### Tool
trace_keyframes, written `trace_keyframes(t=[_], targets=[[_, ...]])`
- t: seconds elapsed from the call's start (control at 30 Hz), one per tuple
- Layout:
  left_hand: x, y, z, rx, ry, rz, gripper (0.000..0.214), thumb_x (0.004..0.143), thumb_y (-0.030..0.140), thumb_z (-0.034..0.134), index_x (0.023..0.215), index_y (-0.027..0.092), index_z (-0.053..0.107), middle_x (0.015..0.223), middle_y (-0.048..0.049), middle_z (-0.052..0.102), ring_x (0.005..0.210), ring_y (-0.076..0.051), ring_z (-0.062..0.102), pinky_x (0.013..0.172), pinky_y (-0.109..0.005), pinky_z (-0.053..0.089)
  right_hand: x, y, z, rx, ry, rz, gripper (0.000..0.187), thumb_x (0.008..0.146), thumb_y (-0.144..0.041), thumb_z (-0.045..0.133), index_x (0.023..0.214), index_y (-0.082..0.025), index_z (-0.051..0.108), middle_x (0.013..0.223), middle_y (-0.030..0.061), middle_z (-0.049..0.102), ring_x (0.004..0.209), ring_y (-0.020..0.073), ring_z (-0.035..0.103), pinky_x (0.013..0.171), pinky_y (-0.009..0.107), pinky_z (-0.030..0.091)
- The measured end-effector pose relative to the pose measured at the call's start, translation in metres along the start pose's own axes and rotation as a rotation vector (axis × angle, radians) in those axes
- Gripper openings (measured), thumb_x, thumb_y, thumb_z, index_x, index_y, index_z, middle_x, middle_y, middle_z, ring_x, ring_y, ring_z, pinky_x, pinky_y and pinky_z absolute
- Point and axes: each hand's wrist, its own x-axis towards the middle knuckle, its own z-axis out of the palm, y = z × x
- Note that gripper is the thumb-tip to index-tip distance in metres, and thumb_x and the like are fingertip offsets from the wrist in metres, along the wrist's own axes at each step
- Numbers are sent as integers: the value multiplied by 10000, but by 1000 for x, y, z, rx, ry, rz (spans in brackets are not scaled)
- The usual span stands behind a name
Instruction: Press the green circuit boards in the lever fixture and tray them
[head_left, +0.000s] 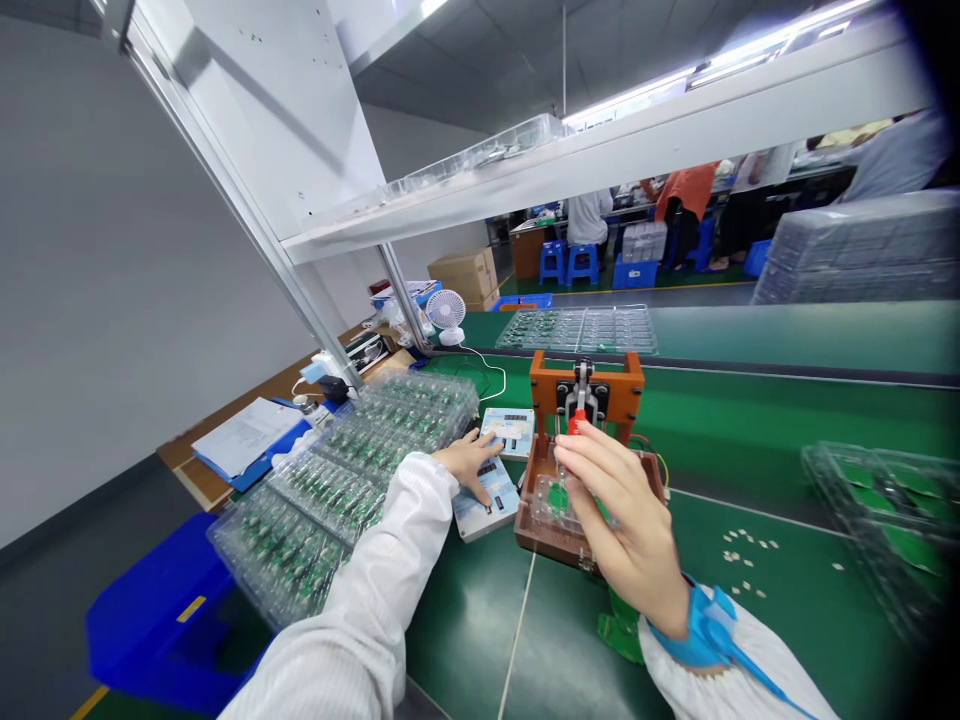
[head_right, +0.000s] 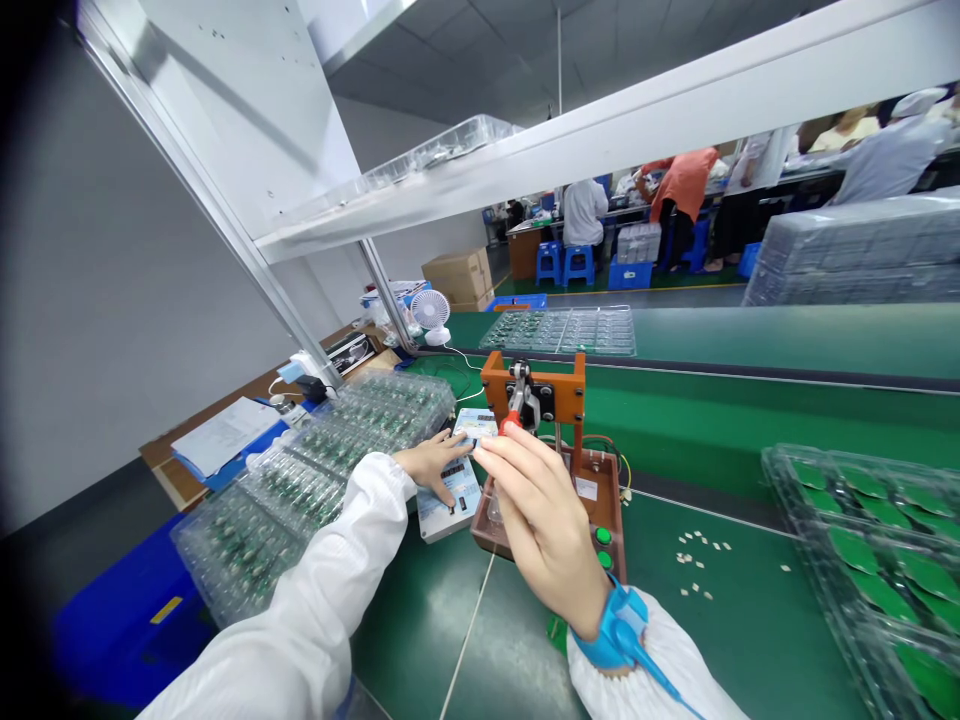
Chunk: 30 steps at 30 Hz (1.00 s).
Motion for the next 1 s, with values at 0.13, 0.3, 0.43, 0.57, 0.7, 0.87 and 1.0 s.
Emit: trace_keyframes(t=[0.13, 0.3, 0.43, 0.57, 0.7, 0.87, 1.0], targets=[[0, 6, -5, 38, -8, -23, 1438, 482, 745, 897, 1648, 224, 235, 1732, -145, 41, 1562, -504, -45, 1253, -680, 143, 0, 0, 0, 2, -5, 1, 642, 965, -6, 569, 1517, -330, 520, 1448, 35, 638, 1449, 284, 510, 1128, 482, 534], [-1, 12, -9, 42, -16, -38, 1462, 444, 713, 929, 1641, 207, 260, 1730, -154, 49, 1560, -513, -40, 1253, -688, 138, 0, -1, 0, 0, -1, 3, 644, 966, -10, 563, 1518, -338, 518, 1440, 34, 646, 1448, 295, 514, 1114, 497, 546], [-1, 16, -10, 98, -28, -54, 1402, 483, 696, 928, 1637, 242, 272, 1732, -145, 48, 1562, -505, -48, 1250, -690, 139, -1, -1, 1, -3, 6, 5, 640, 965, -13, 562, 1512, -342, 524, 1432, 36, 653, 1442, 298, 521, 1110, 511, 552], [-4, 25, -16, 105, -52, -102, 1384, 500, 588, 967, 1641, 233, 268, 1731, -145, 8, 1560, -495, -90, 1262, -670, 104, 0, -2, 3, -8, 32, 14, 615, 964, -19, 564, 1493, -333, 547, 1412, 44, 667, 1429, 302, 536, 1096, 513, 564], [-35, 48, -21, 36, 97, -78, 1247, 537, 415, 986, 1592, 187, 361, 1694, -190, 219, 1552, -471, 186, 1258, -584, 245, 1, -4, 3, -19, 20, 12, 608, 969, -18, 549, 1498, -317, 539, 1421, 59, 658, 1452, 306, 509, 1095, 513, 563], [-91, 113, -4, -31, 204, 50, 292, 817, 394, 845, 1013, 228, 707, 974, -8, 758, 921, -253, 724, 797, -313, 523, -1, -4, 3, -22, 21, 8, 602, 965, -6, 548, 1490, -301, 543, 1422, 67, 649, 1448, 299, 510, 1103, 511, 552], [-89, 195, 42, -93, -43, 633, 227, 832, 425, 835, 830, 255, 685, 802, 78, 727, 741, -152, 706, 536, -260, 377, -5, -3, 3, -31, 23, -2, 614, 957, 19, 540, 1492, -282, 538, 1422, 70, 645, 1446, 281, 506, 1115, 484, 541]])
